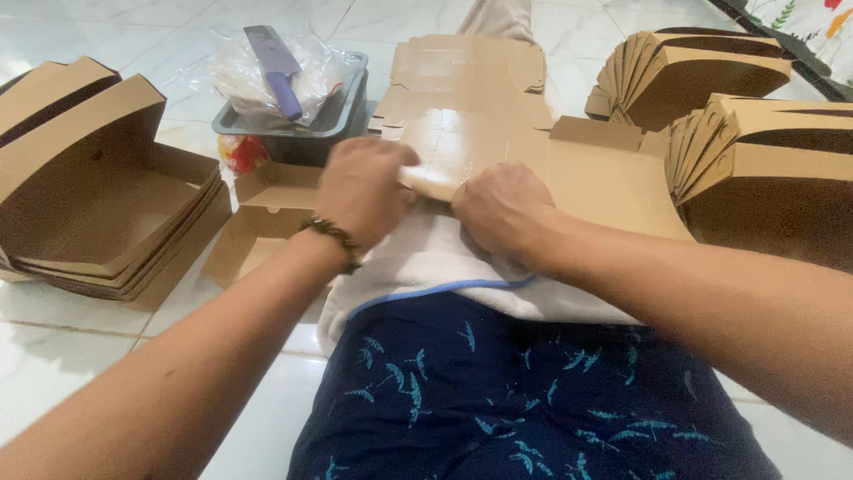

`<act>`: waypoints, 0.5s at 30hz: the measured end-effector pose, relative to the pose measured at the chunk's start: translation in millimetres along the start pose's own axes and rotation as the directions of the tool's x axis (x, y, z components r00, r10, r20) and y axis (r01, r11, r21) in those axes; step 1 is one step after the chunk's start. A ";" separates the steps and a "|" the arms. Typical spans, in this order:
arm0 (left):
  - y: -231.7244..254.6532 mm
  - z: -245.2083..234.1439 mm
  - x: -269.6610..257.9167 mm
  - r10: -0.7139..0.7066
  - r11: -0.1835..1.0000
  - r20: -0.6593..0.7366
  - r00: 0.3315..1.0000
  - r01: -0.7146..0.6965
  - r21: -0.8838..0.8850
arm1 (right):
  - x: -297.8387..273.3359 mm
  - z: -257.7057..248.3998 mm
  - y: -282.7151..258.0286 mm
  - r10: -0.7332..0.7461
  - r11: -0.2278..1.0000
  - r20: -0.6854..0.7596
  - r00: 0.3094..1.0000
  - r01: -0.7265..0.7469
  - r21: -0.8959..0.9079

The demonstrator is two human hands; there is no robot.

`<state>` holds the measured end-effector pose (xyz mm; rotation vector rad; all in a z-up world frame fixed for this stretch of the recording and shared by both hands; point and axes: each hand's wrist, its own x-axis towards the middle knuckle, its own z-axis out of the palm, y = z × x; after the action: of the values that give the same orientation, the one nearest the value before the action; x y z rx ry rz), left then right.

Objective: The person assembles flat cardboard pieces into small rectangular boxes by folding and interlocking the flaps. They handle each piece by hand, fold the sides, and secure the tabs to form the box shape, then place the finished boxes in a stack.

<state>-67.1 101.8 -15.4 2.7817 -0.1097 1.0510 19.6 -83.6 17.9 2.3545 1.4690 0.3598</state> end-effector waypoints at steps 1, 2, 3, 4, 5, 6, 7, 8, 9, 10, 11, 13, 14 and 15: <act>-6.5 -4.8 -7.5 -0.072 0.997 -0.044 0.996 0.071 -0.036 | -1.0 -0.9 1.0 -0.015 1.000 -0.057 0.998 0.014 -0.012; -13.1 -9.7 -14.8 -0.146 0.987 -0.084 0.986 0.140 -0.074 | -2.5 -1.1 2.1 -0.025 1.000 -0.063 0.998 0.025 -0.007; -18.9 -14.7 -22.6 -0.166 0.981 -0.069 0.984 0.157 -0.115 | -4.1 -0.6 3.3 -0.036 0.999 -0.069 0.997 0.036 -0.001; -22.3 -17.3 -27.9 -0.180 0.973 -0.054 0.982 0.170 -0.157 | -6.3 0.6 4.8 -0.041 0.999 -0.074 0.996 0.041 0.003; -23.8 -17.3 -30.0 -0.194 0.963 -0.038 0.980 0.183 -0.200 | -7.3 2.4 5.1 -0.049 0.999 -0.099 0.994 0.050 0.009; -24.2 -15.7 -30.4 -0.335 0.898 0.049 0.941 0.335 -0.285 | -7.8 4.3 5.0 -0.058 0.998 -0.122 0.991 0.060 0.014; -23.8 -13.3 -30.4 -0.457 0.804 0.148 0.877 0.479 -0.353 | -8.1 6.0 4.9 -0.067 0.997 -0.146 0.987 0.071 0.019; -23.1 -10.6 -30.3 -0.558 0.683 0.254 0.790 0.611 -0.399 | -7.9 7.4 4.1 -0.064 0.998 -0.138 0.988 0.067 0.016; -21.5 -6.7 -29.5 -0.584 0.608 0.292 0.758 0.646 -0.462 | -7.8 8.8 3.3 -0.061 0.998 -0.131 0.989 0.063 0.013; -19.3 -1.6 -27.9 -0.601 0.527 0.334 0.726 0.674 -0.517 | -8.1 10.5 3.3 -0.055 0.998 -0.123 0.991 0.057 0.011; -17.9 2.5 -26.5 -0.613 0.439 0.378 0.693 0.697 -0.566 | -7.5 11.9 3.1 -0.048 0.999 -0.124 0.991 0.048 -0.001; -15.4 9.4 -23.1 -0.571 0.322 0.397 0.719 0.641 -0.697 | -6.1 13.4 2.0 -0.034 0.999 -0.129 0.991 0.031 -0.025; -14.7 11.5 -22.4 -0.550 0.256 0.403 0.731 0.607 -0.752 | -5.7 13.8 1.0 -0.044 0.998 -0.138 0.989 0.039 -0.040; -13.2 12.8 -24.1 -0.532 0.279 0.405 0.744 0.606 -0.745 | -5.8 14.1 0.4 -0.054 0.997 -0.148 0.988 0.046 -0.055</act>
<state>-75.2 112.7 -42.5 1.6666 0.2943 0.4520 22.9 -91.1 5.0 2.2886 1.5626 0.5648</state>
